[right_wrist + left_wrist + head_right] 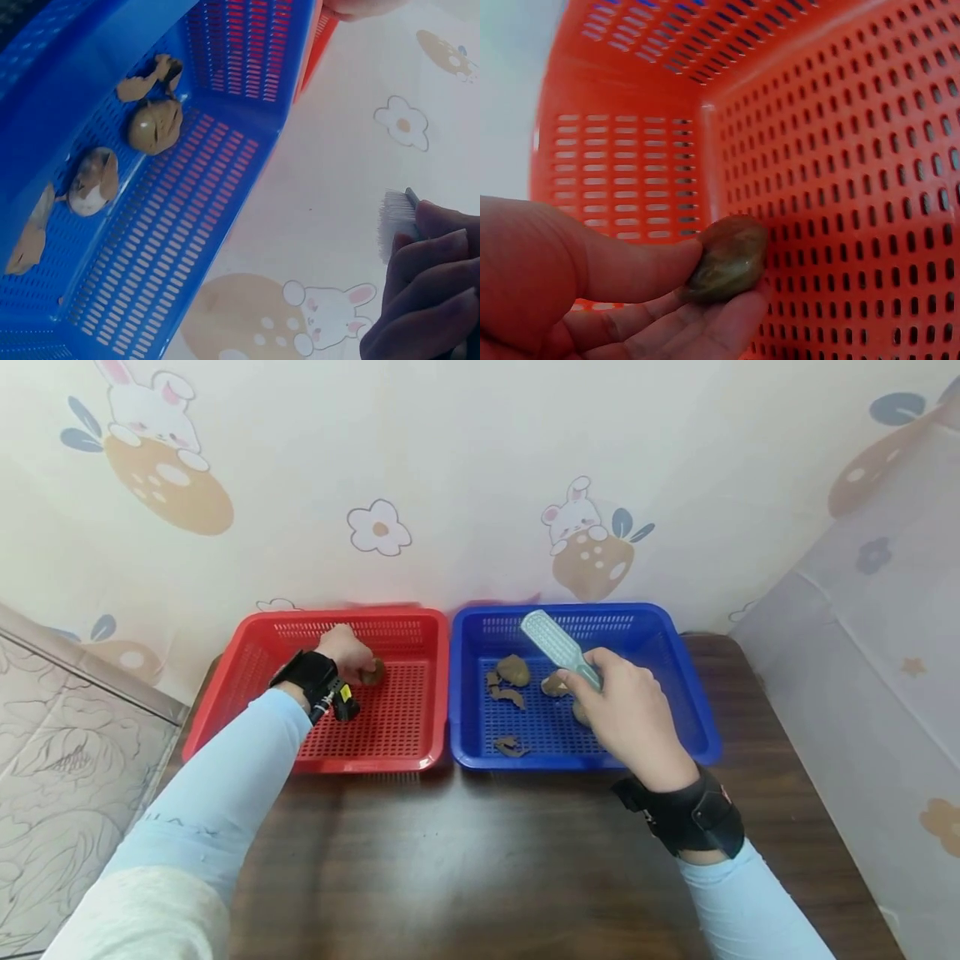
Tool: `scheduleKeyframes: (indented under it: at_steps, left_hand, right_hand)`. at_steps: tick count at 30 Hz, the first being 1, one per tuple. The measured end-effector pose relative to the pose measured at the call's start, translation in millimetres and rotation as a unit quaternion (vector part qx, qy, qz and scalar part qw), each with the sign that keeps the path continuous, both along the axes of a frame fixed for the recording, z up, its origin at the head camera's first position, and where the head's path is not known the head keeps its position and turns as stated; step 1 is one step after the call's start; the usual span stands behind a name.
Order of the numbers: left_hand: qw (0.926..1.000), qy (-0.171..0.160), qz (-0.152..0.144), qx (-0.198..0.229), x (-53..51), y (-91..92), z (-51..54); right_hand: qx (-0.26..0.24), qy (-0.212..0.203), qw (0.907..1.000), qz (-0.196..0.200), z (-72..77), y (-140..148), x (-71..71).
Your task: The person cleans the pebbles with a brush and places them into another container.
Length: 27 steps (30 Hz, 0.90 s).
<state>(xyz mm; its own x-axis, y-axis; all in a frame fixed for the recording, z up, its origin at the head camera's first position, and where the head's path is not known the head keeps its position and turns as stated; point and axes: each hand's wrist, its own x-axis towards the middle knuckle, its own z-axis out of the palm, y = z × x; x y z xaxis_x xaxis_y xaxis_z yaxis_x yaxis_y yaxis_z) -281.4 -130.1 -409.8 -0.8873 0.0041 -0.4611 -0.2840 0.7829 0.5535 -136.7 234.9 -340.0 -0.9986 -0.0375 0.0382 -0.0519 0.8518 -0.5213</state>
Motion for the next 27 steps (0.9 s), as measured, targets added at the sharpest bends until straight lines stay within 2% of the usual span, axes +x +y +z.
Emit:
scheduleKeyframes:
  at_steps: [7,11,15,17,21,23,27]
  left_hand:
    - [0.9974,0.016,-0.026,-0.065,5.2,2.8,-5.8]
    - [0.9952,0.025,-0.017,-0.093,5.1,4.6,-1.5]
    - [0.9932,0.043,-0.019,-0.106,6.2,10.6,8.7]
    - [0.9905,0.079,-0.024,-0.111,7.2,18.9,15.9]
    - [0.9783,0.178,-0.040,-0.099,8.6,44.7,30.2]
    - [0.9713,0.216,-0.061,-0.079,9.9,59.0,37.0]
    - [0.9572,0.260,-0.126,-0.019,12.9,90.0,50.2]
  right_hand:
    - [0.008,0.000,1.0000,0.005,0.2,4,-6.7]
    - [0.015,-0.024,0.9995,0.011,2.1,9,-12.4]
    - [0.022,-0.043,0.9987,0.015,1.6,13,-16.4]
    - [0.022,-0.049,0.9985,0.013,1.3,15,-16.5]
    - [0.018,-0.053,0.9984,0.009,0.9,19,-17.1]
    - [0.016,-0.051,0.9985,0.010,0.5,21,-18.1]
    - [0.016,-0.042,0.9990,0.008,0.9,24,-20.3]
